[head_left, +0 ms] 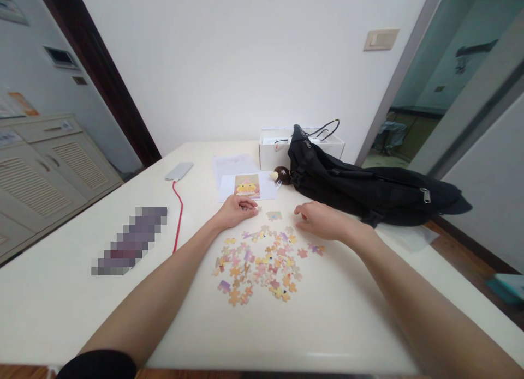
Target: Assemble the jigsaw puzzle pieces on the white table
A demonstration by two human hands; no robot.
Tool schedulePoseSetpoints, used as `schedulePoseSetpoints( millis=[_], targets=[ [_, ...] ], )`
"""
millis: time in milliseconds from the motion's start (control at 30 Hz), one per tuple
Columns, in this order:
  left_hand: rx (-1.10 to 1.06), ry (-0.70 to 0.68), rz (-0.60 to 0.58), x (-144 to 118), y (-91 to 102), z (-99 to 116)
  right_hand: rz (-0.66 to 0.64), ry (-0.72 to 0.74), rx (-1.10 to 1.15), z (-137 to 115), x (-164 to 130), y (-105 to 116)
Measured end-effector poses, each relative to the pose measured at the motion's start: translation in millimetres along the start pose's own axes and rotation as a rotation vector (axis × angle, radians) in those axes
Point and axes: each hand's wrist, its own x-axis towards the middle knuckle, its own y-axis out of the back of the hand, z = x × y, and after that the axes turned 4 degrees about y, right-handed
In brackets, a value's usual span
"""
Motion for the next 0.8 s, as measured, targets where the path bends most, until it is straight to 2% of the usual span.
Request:
schedulePoseSetpoints(
  millis=[367,800],
  targets=[
    [-0.014,0.039,0.033,2.2,-1.9,-8.6,0.01,-0.007,0.002,0.4,-0.1,-1.4],
    [-0.006,-0.011,0.039,2.0,-1.8,-5.3,-0.021,0.001,-0.011,-1.1,-0.5,1.2]
  ],
)
